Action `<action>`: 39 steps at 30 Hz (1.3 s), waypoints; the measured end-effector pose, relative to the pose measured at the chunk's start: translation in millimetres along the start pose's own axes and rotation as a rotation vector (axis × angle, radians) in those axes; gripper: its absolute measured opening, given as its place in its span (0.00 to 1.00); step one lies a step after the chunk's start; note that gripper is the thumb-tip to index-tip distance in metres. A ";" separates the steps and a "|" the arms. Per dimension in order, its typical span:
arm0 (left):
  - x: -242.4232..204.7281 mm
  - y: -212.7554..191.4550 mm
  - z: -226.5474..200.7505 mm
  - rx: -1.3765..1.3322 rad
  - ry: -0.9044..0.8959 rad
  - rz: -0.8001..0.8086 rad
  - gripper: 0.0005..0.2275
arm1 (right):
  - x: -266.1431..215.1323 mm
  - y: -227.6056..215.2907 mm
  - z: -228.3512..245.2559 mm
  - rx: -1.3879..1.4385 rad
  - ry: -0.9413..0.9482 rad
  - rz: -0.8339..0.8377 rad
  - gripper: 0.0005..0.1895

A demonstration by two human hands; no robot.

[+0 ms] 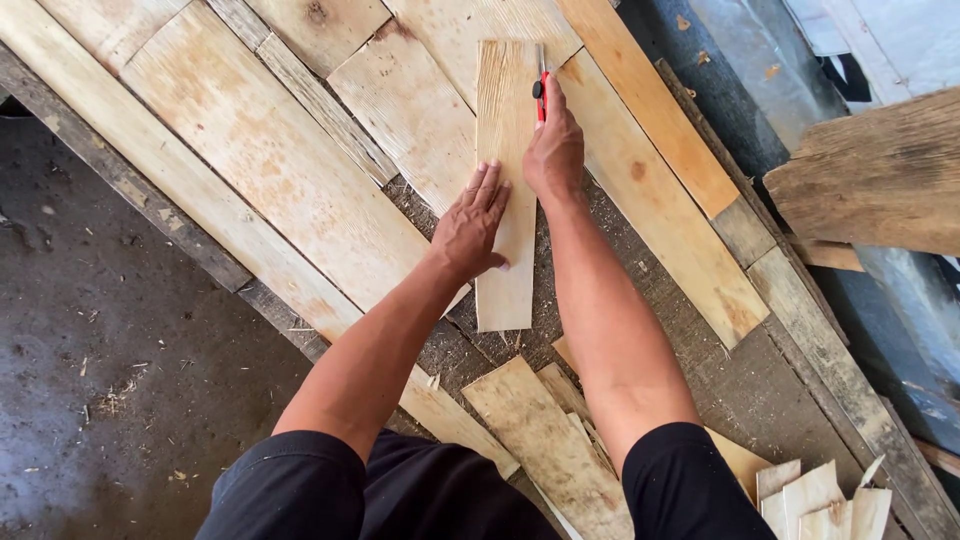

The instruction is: Cutting and arranging thin wooden planks on a workbench.

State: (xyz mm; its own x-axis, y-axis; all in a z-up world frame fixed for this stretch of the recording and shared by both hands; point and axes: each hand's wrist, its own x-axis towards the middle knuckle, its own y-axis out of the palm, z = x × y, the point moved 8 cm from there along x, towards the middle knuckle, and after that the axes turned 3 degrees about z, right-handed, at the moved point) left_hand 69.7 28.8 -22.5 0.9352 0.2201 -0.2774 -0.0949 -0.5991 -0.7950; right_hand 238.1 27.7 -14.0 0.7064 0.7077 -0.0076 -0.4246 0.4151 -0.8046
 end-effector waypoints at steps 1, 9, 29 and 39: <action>0.0 0.0 0.5 0.000 -0.002 0.003 0.60 | 1.4 1.3 -0.5 0.001 0.002 0.002 0.36; 0.1 -2.6 -1.5 -0.009 -0.004 -0.008 0.60 | 7.3 10.0 -10.1 -0.080 0.024 0.027 0.37; -0.5 -2.9 -1.8 0.006 -0.026 0.024 0.60 | 9.0 13.7 -9.7 -0.125 0.080 0.067 0.37; -0.8 -4.2 -2.3 0.009 -0.030 0.039 0.60 | 10.7 16.7 -14.4 -0.137 0.046 0.044 0.37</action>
State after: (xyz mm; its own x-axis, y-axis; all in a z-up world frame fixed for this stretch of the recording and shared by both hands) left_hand 70.2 29.4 -17.8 0.9199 0.2198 -0.3247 -0.1347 -0.6006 -0.7881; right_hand 246.7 34.0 -36.1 0.7152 0.6954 -0.0697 -0.3771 0.3000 -0.8763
